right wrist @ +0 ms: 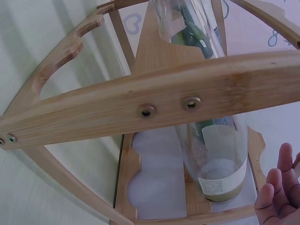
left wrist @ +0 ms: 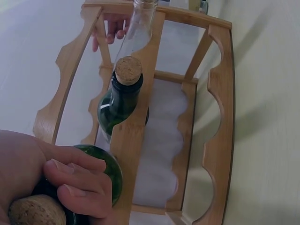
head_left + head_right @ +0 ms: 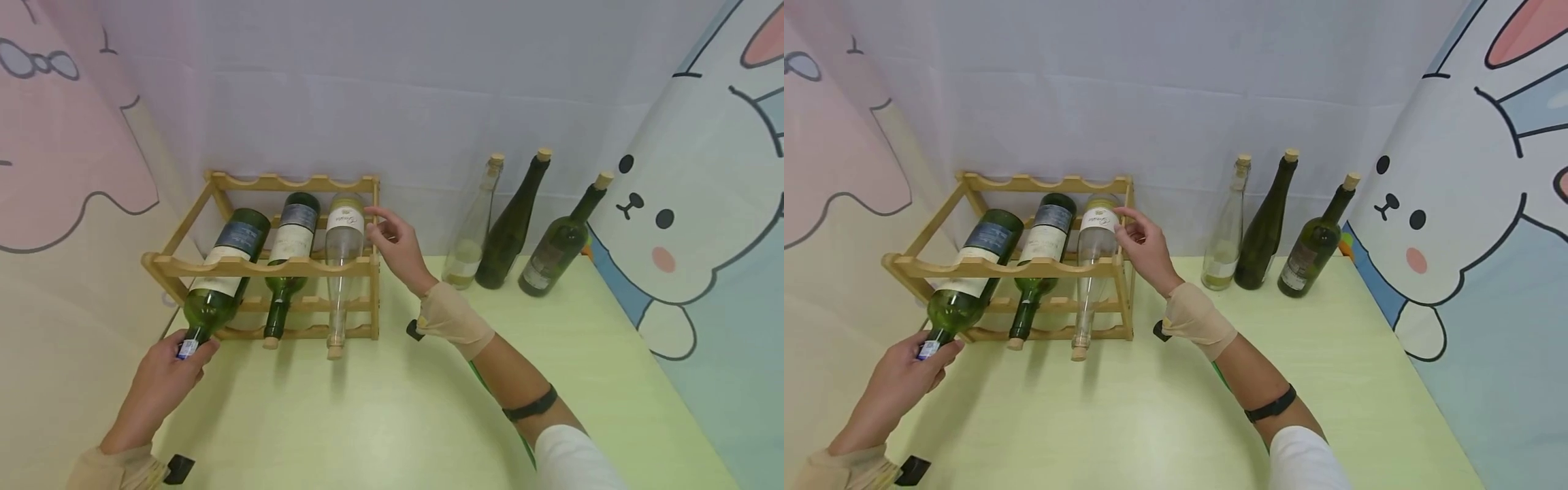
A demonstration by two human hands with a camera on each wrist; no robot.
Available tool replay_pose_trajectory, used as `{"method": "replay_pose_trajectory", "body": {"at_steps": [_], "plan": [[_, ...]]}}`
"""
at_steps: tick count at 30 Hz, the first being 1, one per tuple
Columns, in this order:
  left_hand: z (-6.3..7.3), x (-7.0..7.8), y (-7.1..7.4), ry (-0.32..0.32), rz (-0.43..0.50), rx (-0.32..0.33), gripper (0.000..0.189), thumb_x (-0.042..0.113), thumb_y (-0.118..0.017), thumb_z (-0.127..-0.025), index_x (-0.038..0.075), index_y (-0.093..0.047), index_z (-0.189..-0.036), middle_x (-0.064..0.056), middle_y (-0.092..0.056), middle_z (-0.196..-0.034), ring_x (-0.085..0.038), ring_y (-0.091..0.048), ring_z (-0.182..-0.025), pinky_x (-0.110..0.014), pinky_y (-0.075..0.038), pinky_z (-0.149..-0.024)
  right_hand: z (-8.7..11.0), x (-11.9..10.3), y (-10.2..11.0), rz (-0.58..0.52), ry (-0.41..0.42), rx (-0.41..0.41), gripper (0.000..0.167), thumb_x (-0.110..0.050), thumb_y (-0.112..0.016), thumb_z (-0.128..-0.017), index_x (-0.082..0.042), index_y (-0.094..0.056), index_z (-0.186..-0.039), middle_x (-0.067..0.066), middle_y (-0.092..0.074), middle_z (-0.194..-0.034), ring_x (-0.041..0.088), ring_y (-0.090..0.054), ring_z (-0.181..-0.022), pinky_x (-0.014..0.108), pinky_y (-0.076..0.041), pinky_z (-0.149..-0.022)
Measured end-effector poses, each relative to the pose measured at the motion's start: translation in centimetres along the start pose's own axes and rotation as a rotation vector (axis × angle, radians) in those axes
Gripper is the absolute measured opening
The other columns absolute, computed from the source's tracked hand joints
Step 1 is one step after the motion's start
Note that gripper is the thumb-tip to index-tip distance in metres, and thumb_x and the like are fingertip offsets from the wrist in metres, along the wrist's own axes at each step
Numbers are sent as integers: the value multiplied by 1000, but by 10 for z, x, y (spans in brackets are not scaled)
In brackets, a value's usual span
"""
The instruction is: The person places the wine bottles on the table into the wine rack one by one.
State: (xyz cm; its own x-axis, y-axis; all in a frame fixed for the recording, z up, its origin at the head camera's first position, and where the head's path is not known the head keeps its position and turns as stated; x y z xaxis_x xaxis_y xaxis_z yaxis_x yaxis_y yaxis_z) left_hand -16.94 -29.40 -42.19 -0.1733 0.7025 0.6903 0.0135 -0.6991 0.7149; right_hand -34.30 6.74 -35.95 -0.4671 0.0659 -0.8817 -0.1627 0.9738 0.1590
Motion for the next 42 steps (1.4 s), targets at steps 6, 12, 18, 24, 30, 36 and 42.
{"method": "replay_pose_trajectory", "body": {"at_steps": [6, 12, 18, 24, 30, 36, 42], "plan": [[-11, 7, -1, -19, -6, 7, 47, 41, -56, -111, -5, -60, -116, -11, -67, -84, -19, -61, -71, -34, -48, -57, 0, 1, 2, 0, -2, 18, 39, -17, -59, -110, -3, -61, -146, 4, -69, -91, 20, -61, -78, 35, -47, -72], [-21, 11, -2, -21, 6, 12, 51, 41, -55, -111, -8, -60, -124, -15, -70, -91, -19, -63, -74, -34, -49, -57, 1, 2, 3, -4, -11, 22, 40, -18, -59, -110, -2, -61, -147, 3, -68, -91, 19, -60, -78, 33, -47, -72], [-28, 14, -3, -14, 32, 38, 52, 40, -56, -110, -11, -60, -124, -19, -70, -94, -19, -63, -74, -32, -50, -58, 1, 3, 3, -11, -8, 24, 41, -17, -59, -110, -1, -60, -147, 0, -67, -90, 19, -60, -77, 32, -46, -71], [-35, 14, -4, -14, 27, 64, 49, 40, -57, -109, -8, -63, -117, -11, -68, -84, -19, -60, -71, -33, -47, -55, 0, 4, 2, -9, -10, 24, 40, -17, -60, -110, -1, -61, -146, 1, -68, -91, 31, -62, -80, 31, -47, -70], [-41, 11, -5, -18, -1, 115, 50, 42, -59, -108, -8, -65, -116, -9, -70, -80, -20, -61, -68, -35, -47, -55, 0, 5, -2, -18, -20, 22, 40, -17, -60, -110, -1, -61, -146, 5, -69, -94, 51, -60, -89, 40, -48, -73], [-44, 6, -6, 4, -43, 151, 57, 46, -61, -107, -8, -66, -122, -15, -71, -84, -25, -61, -67, -37, -46, -54, 0, 6, -4, -7, -27, 12, 40, -18, -60, -110, -2, -61, -147, 17, -70, -98, 48, -62, -90, 34, -49, -73], [-42, 6, -10, 8, 39, 112, 61, 57, -56, -107, -3, -67, -112, -4, -67, -70, -18, -58, -60, -35, -43, -53, 0, 4, -1, -1, -20, 29, 39, -18, -60, -110, -5, -62, -146, 8, -70, -95, 32, -64, -84, 31, -48, -71]]}}
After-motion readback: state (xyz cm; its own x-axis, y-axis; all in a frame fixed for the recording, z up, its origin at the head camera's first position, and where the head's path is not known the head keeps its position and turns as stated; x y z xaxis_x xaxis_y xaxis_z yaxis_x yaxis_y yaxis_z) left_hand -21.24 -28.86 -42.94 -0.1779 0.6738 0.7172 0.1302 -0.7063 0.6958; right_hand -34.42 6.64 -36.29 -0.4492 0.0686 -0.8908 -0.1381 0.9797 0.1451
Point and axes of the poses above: each hand's wrist, its own z-axis away from the middle knuckle, its own y-axis out of the back of the hand, x = y × z, the point moved 7 cm from there along -z, towards the middle knuckle
